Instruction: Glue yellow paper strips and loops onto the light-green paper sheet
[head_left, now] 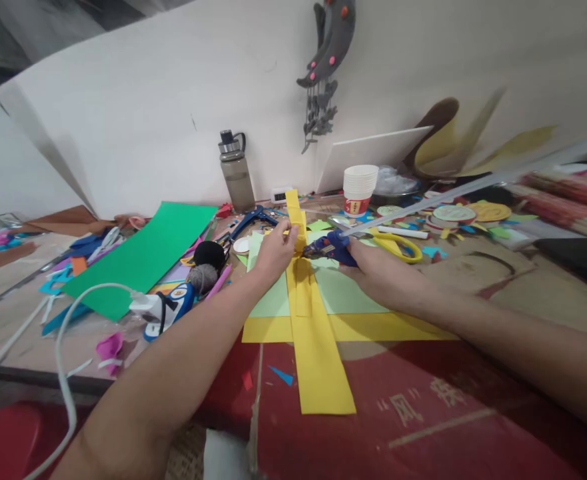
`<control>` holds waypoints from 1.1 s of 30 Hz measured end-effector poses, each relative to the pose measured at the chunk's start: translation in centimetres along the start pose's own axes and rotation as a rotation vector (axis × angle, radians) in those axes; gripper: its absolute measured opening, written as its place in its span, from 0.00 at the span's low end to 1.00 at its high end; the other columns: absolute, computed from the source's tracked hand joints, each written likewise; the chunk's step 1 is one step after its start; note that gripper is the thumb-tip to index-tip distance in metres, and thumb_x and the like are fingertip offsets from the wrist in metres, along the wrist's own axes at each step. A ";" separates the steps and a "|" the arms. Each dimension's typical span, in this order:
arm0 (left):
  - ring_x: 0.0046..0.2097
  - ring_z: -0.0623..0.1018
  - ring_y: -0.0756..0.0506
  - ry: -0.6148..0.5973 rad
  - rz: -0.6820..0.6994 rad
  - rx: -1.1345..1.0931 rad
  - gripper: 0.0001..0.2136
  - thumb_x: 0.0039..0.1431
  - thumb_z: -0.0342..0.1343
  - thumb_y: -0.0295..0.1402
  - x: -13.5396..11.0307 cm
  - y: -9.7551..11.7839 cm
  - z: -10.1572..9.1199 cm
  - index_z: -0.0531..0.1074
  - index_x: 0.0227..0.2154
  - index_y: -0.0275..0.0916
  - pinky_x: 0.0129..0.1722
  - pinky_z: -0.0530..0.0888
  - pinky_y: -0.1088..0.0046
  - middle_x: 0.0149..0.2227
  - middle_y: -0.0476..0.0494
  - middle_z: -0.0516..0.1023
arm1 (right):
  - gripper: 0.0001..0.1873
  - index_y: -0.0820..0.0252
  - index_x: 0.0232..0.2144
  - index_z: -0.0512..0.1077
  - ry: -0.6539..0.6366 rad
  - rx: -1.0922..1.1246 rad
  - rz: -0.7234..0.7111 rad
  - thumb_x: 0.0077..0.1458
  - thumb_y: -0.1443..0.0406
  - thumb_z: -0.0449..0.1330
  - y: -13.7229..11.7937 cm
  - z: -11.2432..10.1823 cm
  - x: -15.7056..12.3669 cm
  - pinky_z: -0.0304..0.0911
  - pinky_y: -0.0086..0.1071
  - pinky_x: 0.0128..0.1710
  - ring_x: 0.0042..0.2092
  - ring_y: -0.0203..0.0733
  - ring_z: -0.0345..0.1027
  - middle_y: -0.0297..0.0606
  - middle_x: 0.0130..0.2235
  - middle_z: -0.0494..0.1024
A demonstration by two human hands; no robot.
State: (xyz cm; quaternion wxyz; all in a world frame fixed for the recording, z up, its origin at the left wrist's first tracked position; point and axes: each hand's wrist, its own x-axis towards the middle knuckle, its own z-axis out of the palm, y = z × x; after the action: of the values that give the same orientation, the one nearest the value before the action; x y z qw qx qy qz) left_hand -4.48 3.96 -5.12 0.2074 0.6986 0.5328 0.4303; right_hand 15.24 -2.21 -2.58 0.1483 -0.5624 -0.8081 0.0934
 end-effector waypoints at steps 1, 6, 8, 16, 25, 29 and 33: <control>0.29 0.75 0.48 0.002 -0.005 -0.001 0.10 0.61 0.49 0.41 0.0 0.0 0.0 0.69 0.35 0.41 0.31 0.68 0.74 0.27 0.48 0.74 | 0.10 0.62 0.41 0.63 0.007 -0.005 0.013 0.58 0.63 0.51 -0.1 0.1 0.1 0.58 0.33 0.32 0.40 0.51 0.71 0.50 0.41 0.76; 0.29 0.74 0.48 0.023 0.009 -0.011 0.09 0.61 0.49 0.40 0.0 -0.1 0.0 0.69 0.35 0.41 0.31 0.69 0.74 0.27 0.48 0.74 | 0.10 0.62 0.41 0.63 0.010 -0.017 0.018 0.58 0.62 0.51 -0.1 0.4 0.4 0.58 0.33 0.31 0.39 0.50 0.71 0.50 0.40 0.76; 0.29 0.74 0.48 0.023 0.010 -0.013 0.09 0.61 0.50 0.39 0.0 -0.1 0.0 0.70 0.34 0.41 0.31 0.69 0.74 0.27 0.48 0.75 | 0.11 0.61 0.41 0.63 0.006 0.004 -0.017 0.58 0.61 0.51 0.3 0.4 0.3 0.58 0.33 0.32 0.39 0.50 0.71 0.49 0.41 0.76; 0.30 0.75 0.49 0.012 0.008 -0.026 0.09 0.61 0.49 0.39 0.0 -0.1 0.0 0.69 0.35 0.41 0.31 0.69 0.75 0.29 0.48 0.75 | 0.11 0.60 0.40 0.65 0.033 0.018 0.005 0.57 0.61 0.52 1.4 0.3 0.0 0.58 0.31 0.30 0.37 0.47 0.71 0.46 0.38 0.77; 0.28 0.74 0.49 -0.001 0.012 -0.037 0.09 0.61 0.49 0.41 0.0 -0.4 0.1 0.69 0.34 0.41 0.30 0.69 0.75 0.26 0.48 0.75 | 0.12 0.61 0.39 0.66 0.058 0.001 -0.042 0.58 0.58 0.51 1.5 0.7 -0.5 0.59 0.33 0.33 0.38 0.48 0.70 0.48 0.39 0.77; 0.27 0.73 0.49 0.000 0.036 -0.024 0.10 0.62 0.47 0.41 0.0 -0.6 0.1 0.68 0.33 0.41 0.29 0.68 0.75 0.26 0.49 0.74 | 0.13 0.60 0.40 0.67 0.080 0.023 -0.035 0.57 0.58 0.52 1.9 0.8 -0.5 0.60 0.34 0.32 0.38 0.49 0.71 0.47 0.39 0.77; 0.25 0.72 0.50 -0.015 0.061 0.009 0.10 0.62 0.46 0.41 0.1 -0.8 0.1 0.66 0.32 0.41 0.28 0.66 0.76 0.25 0.50 0.72 | 0.14 0.61 0.41 0.67 0.099 0.006 0.007 0.57 0.59 0.53 2.1 1.2 0.4 0.59 0.33 0.31 0.37 0.49 0.71 0.48 0.38 0.77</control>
State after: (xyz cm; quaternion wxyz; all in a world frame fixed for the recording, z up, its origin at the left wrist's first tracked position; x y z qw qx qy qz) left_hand -4.85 4.29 -5.70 0.1951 0.7188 0.5114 0.4286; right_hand 16.56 -1.10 -4.37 0.1895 -0.5686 -0.7975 0.0686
